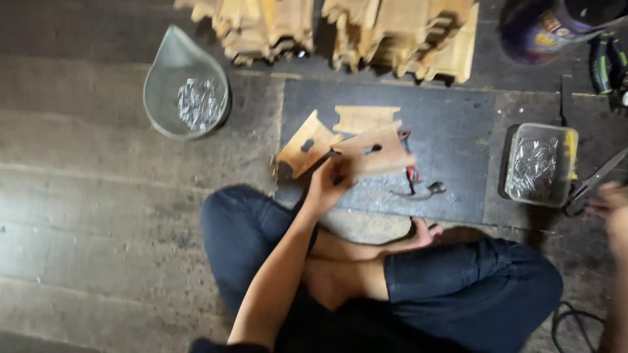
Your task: Assembling small wooden components by hammering nails into pre-cut pieces to create a structure.
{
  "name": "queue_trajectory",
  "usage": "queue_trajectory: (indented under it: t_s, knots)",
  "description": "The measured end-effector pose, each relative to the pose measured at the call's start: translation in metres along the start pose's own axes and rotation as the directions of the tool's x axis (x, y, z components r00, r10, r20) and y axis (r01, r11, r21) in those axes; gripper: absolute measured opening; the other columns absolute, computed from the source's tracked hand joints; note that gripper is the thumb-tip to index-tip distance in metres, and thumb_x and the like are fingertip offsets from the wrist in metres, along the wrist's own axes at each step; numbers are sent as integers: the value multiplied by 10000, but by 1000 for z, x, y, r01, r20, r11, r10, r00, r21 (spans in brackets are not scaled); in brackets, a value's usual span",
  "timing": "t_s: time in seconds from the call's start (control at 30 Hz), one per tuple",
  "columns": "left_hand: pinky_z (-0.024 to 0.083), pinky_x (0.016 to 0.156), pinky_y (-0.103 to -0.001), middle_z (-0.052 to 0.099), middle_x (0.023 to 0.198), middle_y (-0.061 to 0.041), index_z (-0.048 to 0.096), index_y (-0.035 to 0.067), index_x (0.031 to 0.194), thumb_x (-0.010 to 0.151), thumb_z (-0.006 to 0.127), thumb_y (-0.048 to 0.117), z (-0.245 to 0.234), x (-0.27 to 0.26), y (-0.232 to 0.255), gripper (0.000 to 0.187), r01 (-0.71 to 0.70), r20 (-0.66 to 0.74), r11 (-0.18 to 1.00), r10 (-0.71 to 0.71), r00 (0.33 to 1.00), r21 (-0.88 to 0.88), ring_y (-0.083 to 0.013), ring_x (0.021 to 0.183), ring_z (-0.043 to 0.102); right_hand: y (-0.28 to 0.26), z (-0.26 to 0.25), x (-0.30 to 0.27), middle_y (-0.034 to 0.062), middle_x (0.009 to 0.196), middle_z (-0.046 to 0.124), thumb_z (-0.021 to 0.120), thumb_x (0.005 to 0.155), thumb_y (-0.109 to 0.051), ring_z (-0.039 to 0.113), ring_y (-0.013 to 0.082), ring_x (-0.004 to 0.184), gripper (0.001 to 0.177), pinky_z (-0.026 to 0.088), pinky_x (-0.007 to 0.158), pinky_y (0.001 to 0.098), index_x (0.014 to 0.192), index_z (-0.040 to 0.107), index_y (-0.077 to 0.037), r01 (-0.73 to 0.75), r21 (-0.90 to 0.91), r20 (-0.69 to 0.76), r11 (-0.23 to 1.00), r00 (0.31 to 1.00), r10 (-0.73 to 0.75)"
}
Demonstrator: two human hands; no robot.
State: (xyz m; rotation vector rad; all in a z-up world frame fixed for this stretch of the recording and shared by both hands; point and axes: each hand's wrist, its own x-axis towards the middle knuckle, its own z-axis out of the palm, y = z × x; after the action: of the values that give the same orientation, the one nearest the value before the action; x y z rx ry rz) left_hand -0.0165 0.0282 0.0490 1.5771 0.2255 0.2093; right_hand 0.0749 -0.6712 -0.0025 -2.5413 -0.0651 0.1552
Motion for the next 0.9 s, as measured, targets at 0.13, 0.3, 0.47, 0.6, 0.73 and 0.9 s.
queue_trajectory:
  t_s: [0.13, 0.3, 0.47, 0.6, 0.73, 0.9]
  knots:
    - [596, 862, -362, 732, 893, -156, 744, 13, 1049, 793, 956, 101, 10, -2, -12, 344, -46, -159, 998, 40, 986, -31, -179, 861, 723, -286, 3, -40, 301, 1265, 766, 671, 1003, -738, 691, 456, 1256, 826, 547, 1024, 558, 1469, 730, -58, -32, -380, 66, 924, 996, 62]
    - [610, 827, -360, 793, 960, -115, 743, 50, 948, 742, 904, 5, 23, -14, -3, 265, -158, -206, 982, 177, 962, 106, -242, 899, 767, -449, 50, -72, 146, 1390, 620, 773, 808, -320, 674, 404, 1118, 327, 567, 905, 522, 1057, 743, -111, 555, -376, 344, 742, 827, -445]
    - [625, 722, -376, 773, 928, -94, 705, 67, 904, 761, 858, -42, 36, -25, -28, 236, -365, -220, 908, 406, 887, 205, -306, 845, 770, -487, 62, -83, 88, 1652, 402, 731, 766, -327, 550, 377, 1158, 433, 472, 879, 523, 1182, 710, -209, 550, -705, 425, 448, 833, -354]
    - [631, 694, -398, 735, 900, -112, 699, 74, 909, 737, 881, -2, 48, -24, -48, 262, -399, -206, 892, 440, 874, 214, -340, 825, 761, -531, 54, -93, 167, 1731, 346, 658, 842, -189, 507, 363, 1222, 437, 384, 910, 484, 1274, 727, -184, 464, -798, 385, 385, 883, -268]
    - [625, 663, -405, 712, 866, -140, 697, 65, 917, 740, 889, 31, 52, -26, -55, 263, -390, -208, 903, 423, 882, 179, -369, 788, 745, -547, 56, -94, 193, 1805, 229, 574, 905, -182, 465, 401, 1316, 505, 335, 970, 524, 1402, 661, -194, 433, -817, 438, 381, 896, -78]
    - [621, 628, -408, 695, 855, -148, 699, 62, 934, 720, 893, 42, 56, -25, -61, 289, -349, -228, 919, 385, 894, 185, -378, 775, 737, -555, 66, -101, 205, 1826, 179, 604, 926, -264, 468, 446, 1333, 500, 322, 1006, 610, 1412, 654, -160, 399, -826, 428, 399, 904, -17]
